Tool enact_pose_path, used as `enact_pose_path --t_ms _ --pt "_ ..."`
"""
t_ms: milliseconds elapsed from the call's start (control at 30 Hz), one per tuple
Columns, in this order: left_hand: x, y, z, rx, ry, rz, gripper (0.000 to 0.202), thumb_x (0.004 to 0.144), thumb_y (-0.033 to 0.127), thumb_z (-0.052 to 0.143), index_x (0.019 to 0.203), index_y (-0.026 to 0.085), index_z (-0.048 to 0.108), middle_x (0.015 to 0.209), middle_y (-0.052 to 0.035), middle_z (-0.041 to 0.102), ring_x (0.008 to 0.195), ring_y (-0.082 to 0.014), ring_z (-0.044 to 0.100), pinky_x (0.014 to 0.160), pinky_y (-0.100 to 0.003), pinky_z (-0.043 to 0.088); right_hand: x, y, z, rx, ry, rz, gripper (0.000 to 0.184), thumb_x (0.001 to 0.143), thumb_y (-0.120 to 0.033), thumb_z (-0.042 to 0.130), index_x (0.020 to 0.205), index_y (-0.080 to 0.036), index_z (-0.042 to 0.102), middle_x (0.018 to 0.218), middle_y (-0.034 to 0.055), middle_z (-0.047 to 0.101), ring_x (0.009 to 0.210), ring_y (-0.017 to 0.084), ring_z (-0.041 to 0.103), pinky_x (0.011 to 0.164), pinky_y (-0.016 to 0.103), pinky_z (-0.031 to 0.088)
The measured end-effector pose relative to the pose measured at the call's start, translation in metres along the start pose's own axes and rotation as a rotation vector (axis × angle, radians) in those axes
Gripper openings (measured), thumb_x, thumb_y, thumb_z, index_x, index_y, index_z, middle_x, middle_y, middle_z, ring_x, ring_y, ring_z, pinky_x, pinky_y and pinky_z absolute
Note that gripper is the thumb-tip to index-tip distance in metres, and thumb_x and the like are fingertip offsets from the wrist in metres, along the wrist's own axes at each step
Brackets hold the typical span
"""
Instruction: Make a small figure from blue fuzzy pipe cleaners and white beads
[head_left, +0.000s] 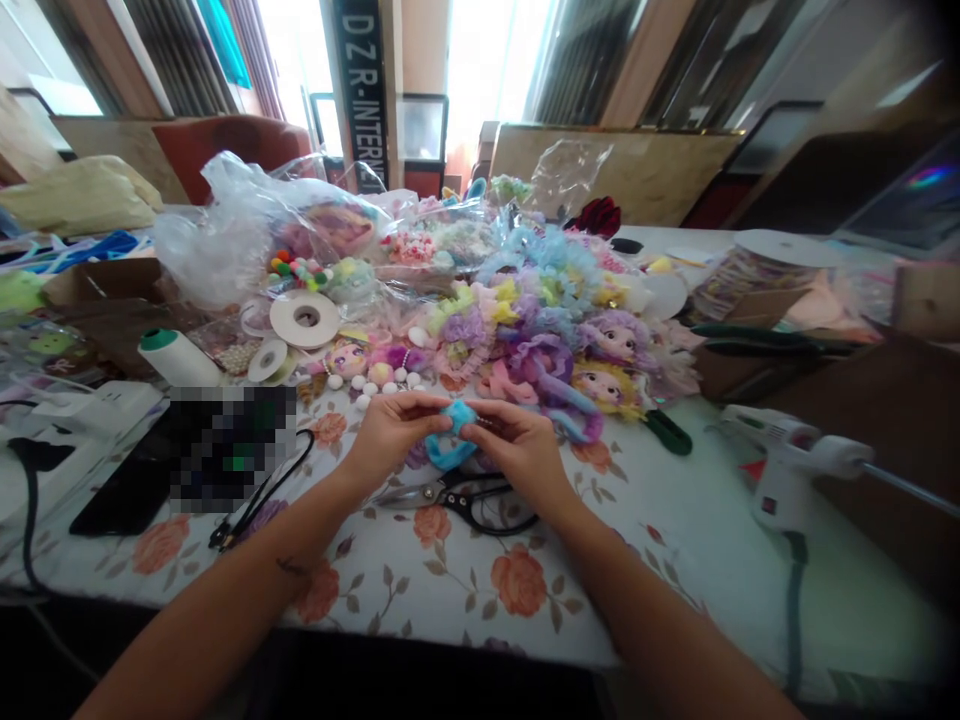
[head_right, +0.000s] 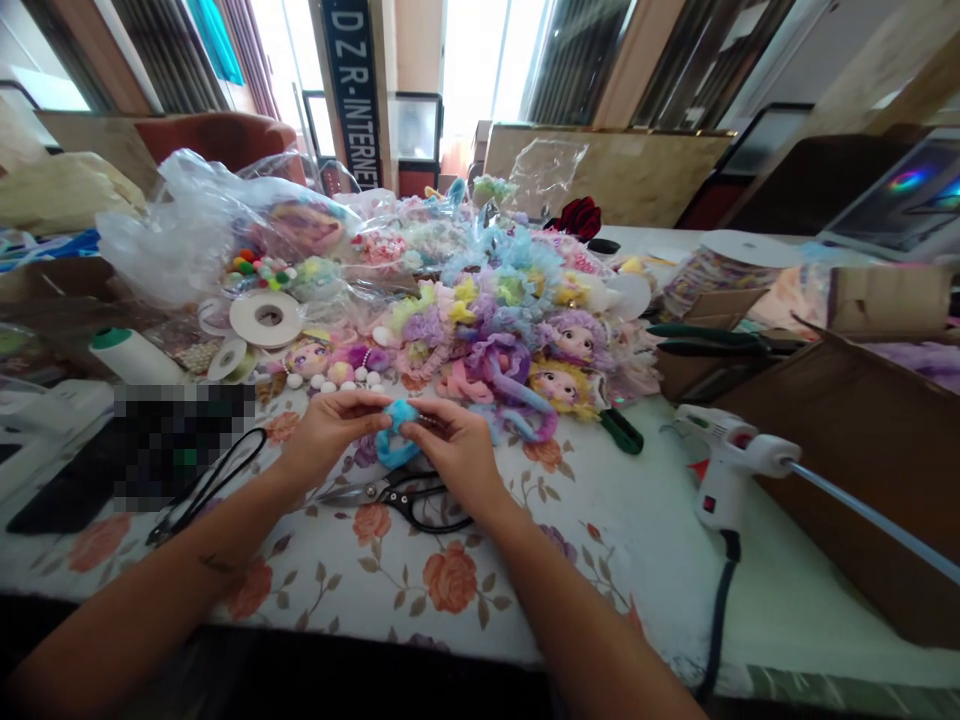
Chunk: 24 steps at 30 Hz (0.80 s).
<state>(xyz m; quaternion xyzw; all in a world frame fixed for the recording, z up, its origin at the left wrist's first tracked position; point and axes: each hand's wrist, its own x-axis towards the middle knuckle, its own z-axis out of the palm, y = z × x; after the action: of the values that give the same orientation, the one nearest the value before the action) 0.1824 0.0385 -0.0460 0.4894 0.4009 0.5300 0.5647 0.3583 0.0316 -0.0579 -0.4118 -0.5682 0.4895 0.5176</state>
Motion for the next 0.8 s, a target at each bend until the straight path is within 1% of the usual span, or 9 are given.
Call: enact_pose_path --t_ms 133,267,333,433,500,567,667,700,800 --pt "-0.002 0.002 0.002 0.119 0.017 0.089 0.019 0.058 0.025 0.087 0.075 0.020 0.081 0.078 -0.0043 0.076 0.072 -0.0179 0.067 0.067 -0.029 0.054 -0.001 -0.002 0.000 -0.045 0.007 -0.009 0.021 0.068 -0.031 0.081 0.086 -0.022 0.079 0.079 0.0017 0.077 0.073 0.022 0.070 0.070 0.036 0.059" --pt "-0.004 -0.007 0.001 0.090 0.016 0.071 0.017 0.058 0.025 0.087 0.072 0.019 0.081 0.073 -0.0049 0.075 0.067 -0.0176 0.066 0.062 -0.029 0.054 -0.003 -0.001 0.002 -0.144 0.036 -0.081 0.008 0.068 -0.026 0.078 0.075 -0.024 0.079 0.075 0.0009 0.076 0.072 0.022 0.069 0.068 0.034 0.057" --pt "-0.004 -0.012 0.000 0.077 0.034 0.063 0.015 0.058 0.024 0.086 0.071 0.019 0.081 0.071 -0.0043 0.075 0.066 -0.0174 0.065 0.061 -0.029 0.053 -0.005 -0.001 0.003 -0.190 0.056 -0.112 0.004 0.069 -0.025 0.076 0.073 -0.024 0.077 0.073 0.0013 0.075 0.070 0.021 0.068 0.067 0.033 0.056" --pt "-0.004 -0.013 0.001 0.038 0.041 0.047 0.016 0.060 0.023 0.086 0.074 0.020 0.081 0.074 -0.0037 0.077 0.068 -0.0172 0.067 0.065 -0.028 0.054 -0.006 -0.001 0.005 -0.192 0.056 -0.102 0.010 0.072 -0.027 0.074 0.081 -0.023 0.075 0.076 0.0028 0.074 0.071 0.021 0.068 0.066 0.033 0.056" --pt "-0.004 -0.010 0.002 0.009 0.009 0.012 0.019 0.062 0.024 0.086 0.080 0.020 0.081 0.079 -0.0040 0.078 0.073 -0.0171 0.068 0.069 -0.027 0.055 -0.006 -0.002 0.006 -0.192 0.054 -0.106 0.015 0.074 -0.028 0.072 0.087 -0.021 0.072 0.081 0.0039 0.073 0.073 0.021 0.069 0.068 0.032 0.057" --pt "-0.005 -0.005 0.002 -0.014 -0.022 -0.033 0.025 0.066 0.028 0.085 0.089 0.020 0.081 0.087 -0.0051 0.079 0.078 -0.0172 0.069 0.073 -0.027 0.055 -0.006 -0.003 0.006 -0.232 0.074 -0.139 0.016 0.075 -0.026 0.070 0.089 -0.021 0.068 0.083 0.0041 0.071 0.075 0.021 0.069 0.070 0.032 0.057" --pt "-0.005 -0.002 0.002 -0.036 -0.016 -0.063 0.031 0.070 0.032 0.083 0.099 0.021 0.079 0.097 -0.0053 0.078 0.083 -0.0174 0.070 0.077 -0.027 0.055 -0.006 -0.002 0.005 -0.342 0.103 -0.204 0.014 0.077 -0.023 0.067 0.090 -0.022 0.064 0.086 0.0041 0.070 0.076 0.020 0.068 0.074 0.033 0.058" --pt "-0.005 -0.002 0.001 -0.025 -0.010 -0.065 0.031 0.069 0.032 0.083 0.098 0.021 0.079 0.095 -0.0051 0.078 0.081 -0.0174 0.070 0.075 -0.027 0.055 -0.006 -0.001 0.004 -0.381 0.096 -0.231 0.013 0.078 -0.023 0.066 0.091 -0.022 0.065 0.088 0.0043 0.070 0.077 0.020 0.068 0.075 0.033 0.058" --pt "-0.004 -0.006 0.000 0.040 0.002 -0.069 0.027 0.064 0.032 0.086 0.088 0.019 0.081 0.082 -0.0045 0.078 0.072 -0.0168 0.067 0.066 -0.026 0.053 -0.007 0.002 0.004 -0.469 0.067 -0.329 0.011 0.081 -0.023 0.065 0.091 -0.024 0.069 0.092 0.0051 0.072 0.081 0.021 0.069 0.076 0.034 0.058"
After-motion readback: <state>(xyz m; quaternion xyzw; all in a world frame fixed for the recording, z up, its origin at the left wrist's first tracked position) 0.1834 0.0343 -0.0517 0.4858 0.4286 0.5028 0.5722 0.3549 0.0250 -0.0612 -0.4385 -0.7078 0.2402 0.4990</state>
